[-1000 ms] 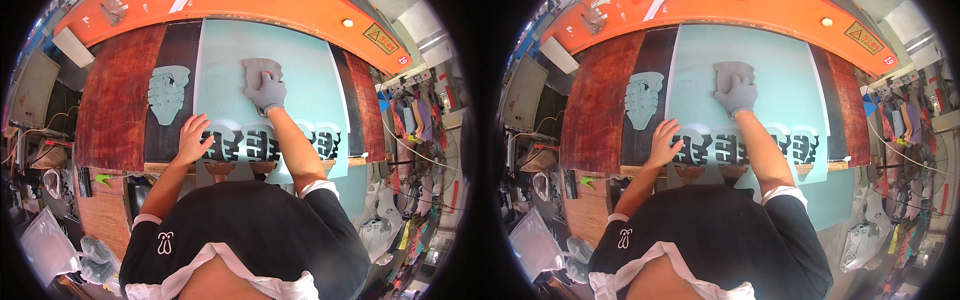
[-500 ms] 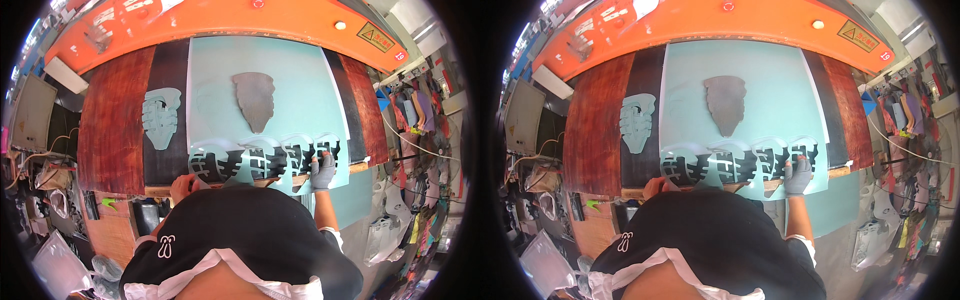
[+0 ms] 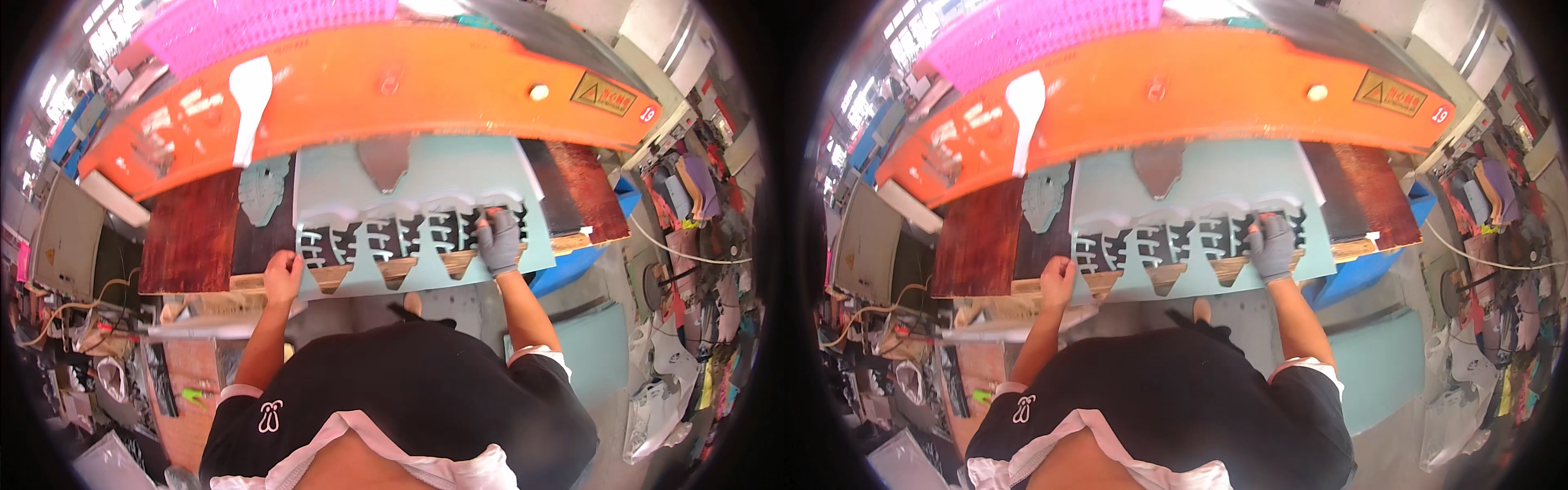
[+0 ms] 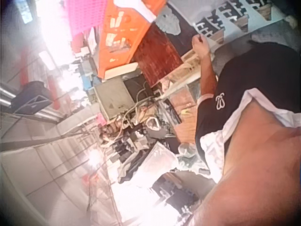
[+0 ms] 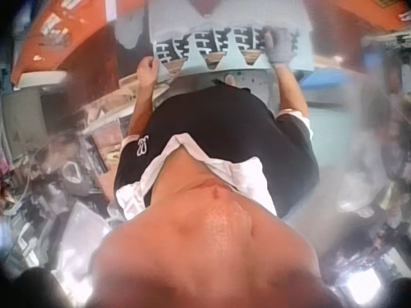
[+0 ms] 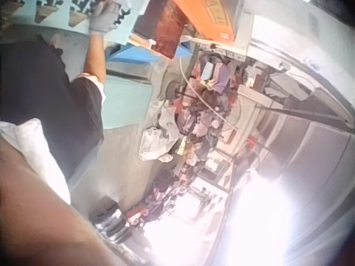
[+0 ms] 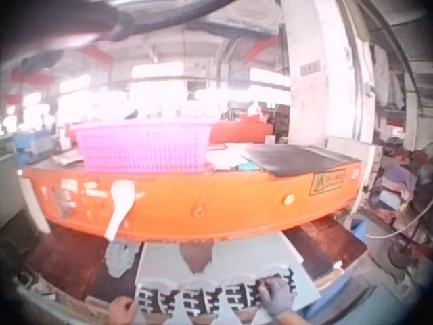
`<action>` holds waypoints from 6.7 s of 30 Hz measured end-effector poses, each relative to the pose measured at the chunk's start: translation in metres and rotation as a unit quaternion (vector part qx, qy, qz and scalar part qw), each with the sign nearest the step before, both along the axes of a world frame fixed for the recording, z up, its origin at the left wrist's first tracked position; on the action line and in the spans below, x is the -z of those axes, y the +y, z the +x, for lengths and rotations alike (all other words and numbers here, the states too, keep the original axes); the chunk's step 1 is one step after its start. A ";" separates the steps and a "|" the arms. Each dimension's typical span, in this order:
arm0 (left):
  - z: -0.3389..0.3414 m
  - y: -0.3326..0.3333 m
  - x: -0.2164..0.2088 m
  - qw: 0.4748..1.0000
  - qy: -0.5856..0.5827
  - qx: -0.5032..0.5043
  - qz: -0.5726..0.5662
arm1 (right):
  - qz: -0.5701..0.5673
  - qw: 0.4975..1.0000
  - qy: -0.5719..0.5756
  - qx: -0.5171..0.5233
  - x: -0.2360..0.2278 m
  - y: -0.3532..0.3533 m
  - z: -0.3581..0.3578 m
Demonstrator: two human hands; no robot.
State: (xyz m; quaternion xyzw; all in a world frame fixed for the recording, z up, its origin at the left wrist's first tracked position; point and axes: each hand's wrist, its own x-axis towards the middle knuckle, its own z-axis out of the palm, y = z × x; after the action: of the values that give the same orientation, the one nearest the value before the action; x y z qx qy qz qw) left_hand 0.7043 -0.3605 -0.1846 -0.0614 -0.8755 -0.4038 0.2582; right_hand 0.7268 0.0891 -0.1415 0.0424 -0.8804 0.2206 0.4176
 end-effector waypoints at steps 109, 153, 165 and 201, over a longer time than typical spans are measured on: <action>0.144 0.079 0.005 0.954 0.065 0.120 -0.267 | 0.032 0.925 -0.361 0.111 -0.037 -0.087 0.047; -0.056 0.145 -0.030 0.967 0.064 0.037 -0.242 | -0.076 0.997 0.015 0.025 -0.063 0.116 -0.110; -0.187 0.157 -0.031 0.956 0.020 0.003 -0.294 | -0.255 0.966 -0.039 0.032 -0.054 0.185 -0.212; 0.040 0.135 -0.013 0.962 0.138 0.029 -0.235 | 0.082 0.974 -0.072 0.196 0.036 0.176 0.045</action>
State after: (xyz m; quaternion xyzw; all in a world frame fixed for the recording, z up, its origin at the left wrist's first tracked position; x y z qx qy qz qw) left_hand 0.7441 -0.2259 -0.1715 -0.2008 -0.8993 -0.1819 0.3432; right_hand 0.7717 0.2649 -0.1772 -0.1132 -0.9145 0.0634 0.3833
